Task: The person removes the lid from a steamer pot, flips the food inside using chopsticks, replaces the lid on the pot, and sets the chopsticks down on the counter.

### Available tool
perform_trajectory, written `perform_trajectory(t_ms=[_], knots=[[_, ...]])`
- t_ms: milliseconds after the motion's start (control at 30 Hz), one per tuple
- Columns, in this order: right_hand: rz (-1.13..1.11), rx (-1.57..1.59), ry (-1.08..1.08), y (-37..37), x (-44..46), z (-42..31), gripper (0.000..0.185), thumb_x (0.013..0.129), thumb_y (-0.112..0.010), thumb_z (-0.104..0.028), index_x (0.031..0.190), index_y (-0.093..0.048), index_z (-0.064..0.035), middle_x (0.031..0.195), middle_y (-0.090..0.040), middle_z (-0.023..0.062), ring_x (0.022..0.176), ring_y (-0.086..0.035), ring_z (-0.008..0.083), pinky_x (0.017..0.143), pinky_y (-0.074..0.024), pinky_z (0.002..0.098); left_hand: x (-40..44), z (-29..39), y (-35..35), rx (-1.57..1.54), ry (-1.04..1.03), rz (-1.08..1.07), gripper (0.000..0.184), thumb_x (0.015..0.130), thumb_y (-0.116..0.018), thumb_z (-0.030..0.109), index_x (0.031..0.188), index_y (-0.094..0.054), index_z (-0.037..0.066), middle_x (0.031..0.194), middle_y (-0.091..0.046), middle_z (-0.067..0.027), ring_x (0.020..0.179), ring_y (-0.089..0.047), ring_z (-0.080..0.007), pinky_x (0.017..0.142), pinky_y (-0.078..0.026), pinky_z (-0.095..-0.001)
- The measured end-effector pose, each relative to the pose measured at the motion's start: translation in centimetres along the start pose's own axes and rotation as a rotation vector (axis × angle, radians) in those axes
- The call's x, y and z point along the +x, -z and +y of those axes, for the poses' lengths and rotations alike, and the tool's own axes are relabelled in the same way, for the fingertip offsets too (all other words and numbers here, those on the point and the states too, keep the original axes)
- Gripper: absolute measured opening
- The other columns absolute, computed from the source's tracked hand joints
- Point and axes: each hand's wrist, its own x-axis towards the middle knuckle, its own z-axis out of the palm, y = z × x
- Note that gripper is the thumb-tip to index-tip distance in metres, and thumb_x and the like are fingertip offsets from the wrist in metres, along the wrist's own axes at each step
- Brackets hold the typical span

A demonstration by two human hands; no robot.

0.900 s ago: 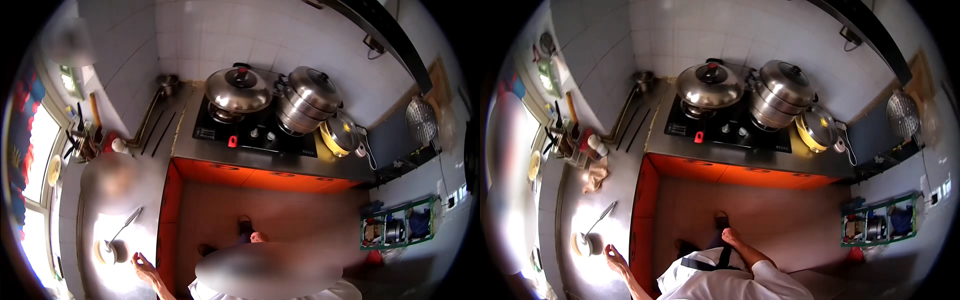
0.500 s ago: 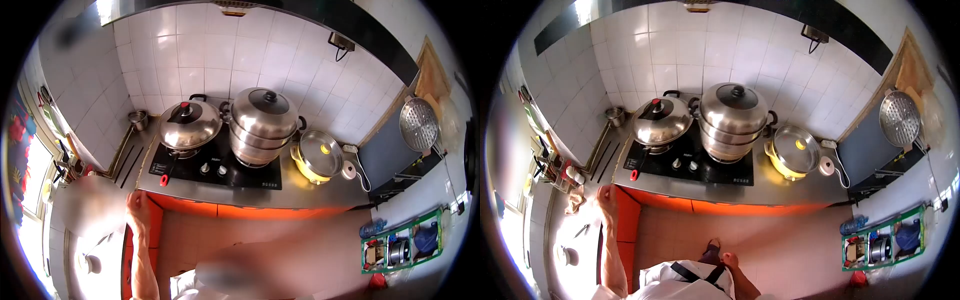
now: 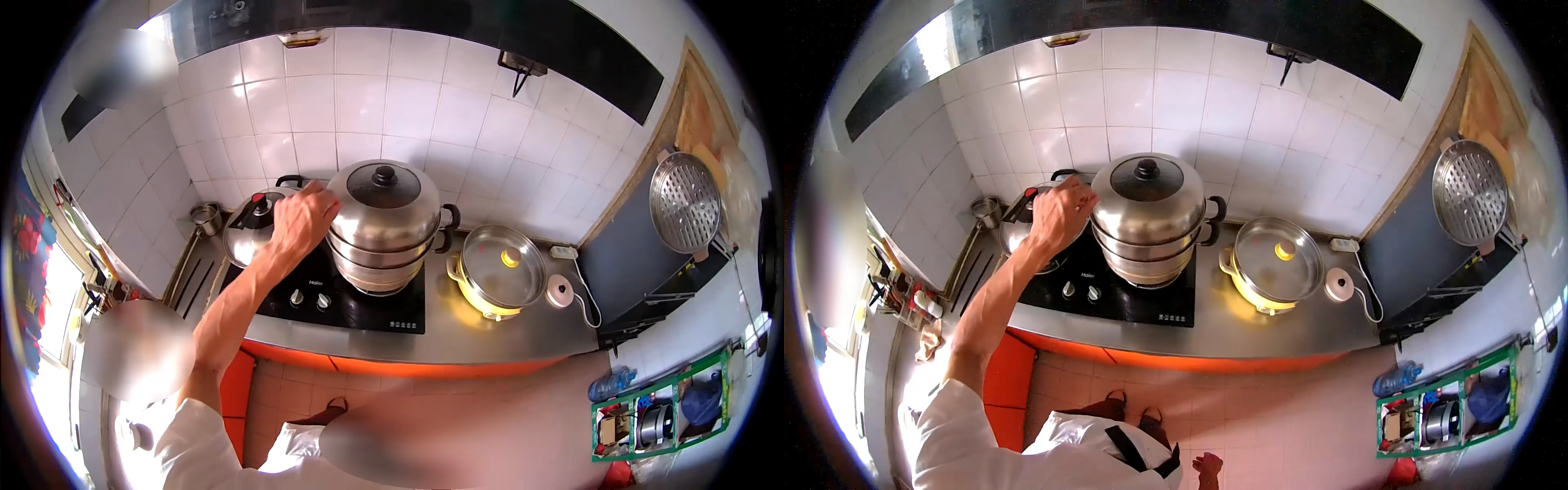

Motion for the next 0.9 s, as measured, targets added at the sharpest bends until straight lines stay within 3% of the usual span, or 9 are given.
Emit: perform_trajectory(t_ms=[67, 100, 333, 567, 633, 733, 767, 800, 900], knots=[[-0.078, 0.144, -0.065, 1.1, 1.5, 3.4, 0.016, 0.089, -0.055, -0.006, 0.101, -0.061, 0.0044, 0.077, -0.066, 0.024, 0.054, -0.065, 0.0339, 0.044, -0.0549, 0.045, 2.5, 0.6, -0.9, -0.017, -0.031, -0.014, 0.015, 0.088, -0.068, 0.025, 0.089, -0.073, 0.011, 0.089, -0.065, -0.0076, 0.081, -0.067, -0.0301, 0.07, -0.053, -0.0425], [-0.126, 0.158, -0.043, 1.0, 1.1, 5.5, 0.015, 0.089, -0.054, -0.009, 0.089, -0.065, 0.0019, 0.075, -0.066, 0.0234, 0.052, -0.063, 0.0308, 0.041, -0.0508, 0.0446, 3.8, 0.5, -1.5, -0.025, -0.039, -0.015, 0.015, 0.088, -0.068, 0.025, 0.089, -0.073, 0.011, 0.089, -0.065, -0.0076, 0.081, -0.067, -0.0301, 0.07, -0.053, -0.0425], [-0.024, -0.238, 0.171, -5.1, -2.4, 6.3, 0.018, 0.09, -0.054, -0.011, 0.087, -0.067, 0.0005, 0.074, -0.067, 0.0229, 0.054, -0.064, 0.0302, 0.043, -0.0508, 0.0428, 10.9, 0.2, -6.9, 0.083, -0.185, -0.061, 0.018, 0.086, -0.069, 0.031, 0.09, -0.075, 0.014, 0.091, -0.068, -0.0064, 0.097, -0.063, -0.0267, 0.087, -0.049, -0.0434], [0.006, -0.32, 0.323, -7.4, -3.0, 5.7, 0.022, 0.091, -0.053, -0.014, 0.085, -0.069, -0.0009, 0.074, -0.068, 0.0224, 0.056, -0.065, 0.0297, 0.045, -0.0508, 0.0411, 13.8, 0.5, -10.6, 0.192, -0.113, -0.37, 0.053, 0.086, -0.064, 0.057, 0.099, -0.072, 0.006, 0.103, -0.071, -0.0152, 0.104, -0.065, -0.03, 0.094, -0.044, -0.0461], [-0.001, -0.323, 0.481, -7.3, -3.1, 5.9, 0.023, 0.092, -0.053, -0.015, 0.085, -0.069, -0.0013, 0.074, -0.068, 0.0223, 0.057, -0.065, 0.0296, 0.046, -0.0509, 0.0406, 14.1, 1.5, -9.1, 0.125, -0.008, -0.496, 0.062, 0.084, -0.062, 0.063, 0.101, -0.071, 0.003, 0.103, -0.071, -0.0172, 0.106, -0.066, -0.0332, 0.095, -0.045, -0.0488], [-0.026, -0.446, 1.104, -5.8, -2.9, 6.2, 0.024, 0.092, -0.052, -0.016, 0.084, -0.07, -0.0019, 0.074, -0.069, 0.0221, 0.058, -0.066, 0.0294, 0.047, -0.0509, 0.0399, 14.6, 1.0, -10.2, 0.13, -0.047, -0.519, 0.061, 0.08, -0.065, 0.059, 0.102, -0.07, 0.002, 0.102, -0.071, -0.018, 0.104, -0.066, -0.0348, 0.092, -0.049, -0.0498], [-0.003, -0.929, 0.883, -5.0, -1.2, 5.9, 0.022, 0.093, -0.053, -0.014, 0.092, -0.07, -0.0008, 0.073, -0.069, 0.0207, 0.064, -0.067, 0.0278, 0.054, -0.0536, 0.0375, 14.9, 0.9, -10.5, 0.131, -0.046, -0.522, 0.061, 0.08, -0.065, 0.059, 0.102, -0.07, 0.002, 0.102, -0.071, -0.018, 0.104, -0.066, -0.0348, 0.092, -0.049, -0.0498], [-0.007, -0.932, 0.879, -5.1, -1.6, 6.0, 0.022, 0.093, -0.053, -0.014, 0.092, -0.07, -0.0008, 0.073, -0.069, 0.0207, 0.064, -0.067, 0.0278, 0.054, -0.0536, 0.0375, 15.2, 0.9, -10.6, 0.154, -0.053, -0.544, 0.06, 0.079, -0.065, 0.057, 0.104, -0.07, 0.002, 0.103, -0.071, -0.0183, 0.102, -0.067, -0.0351, 0.089, -0.051, -0.0489], [-0.042, -0.446, 0.784, -4.6, -2.4, 6.3, 0.021, 0.092, -0.055, -0.01, 0.104, -0.07, -0.0003, 0.076, -0.07, 0.0195, 0.068, -0.068, 0.0261, 0.053, -0.0532, 0.0378, 15.9, 0.6, -10.2, 0.157, -0.017, -0.575, 0.058, 0.076, -0.065, 0.052, 0.106, -0.069, 0.002, 0.103, -0.071, -0.0186, 0.098, -0.068, -0.0349, 0.085, -0.053, -0.0473]])
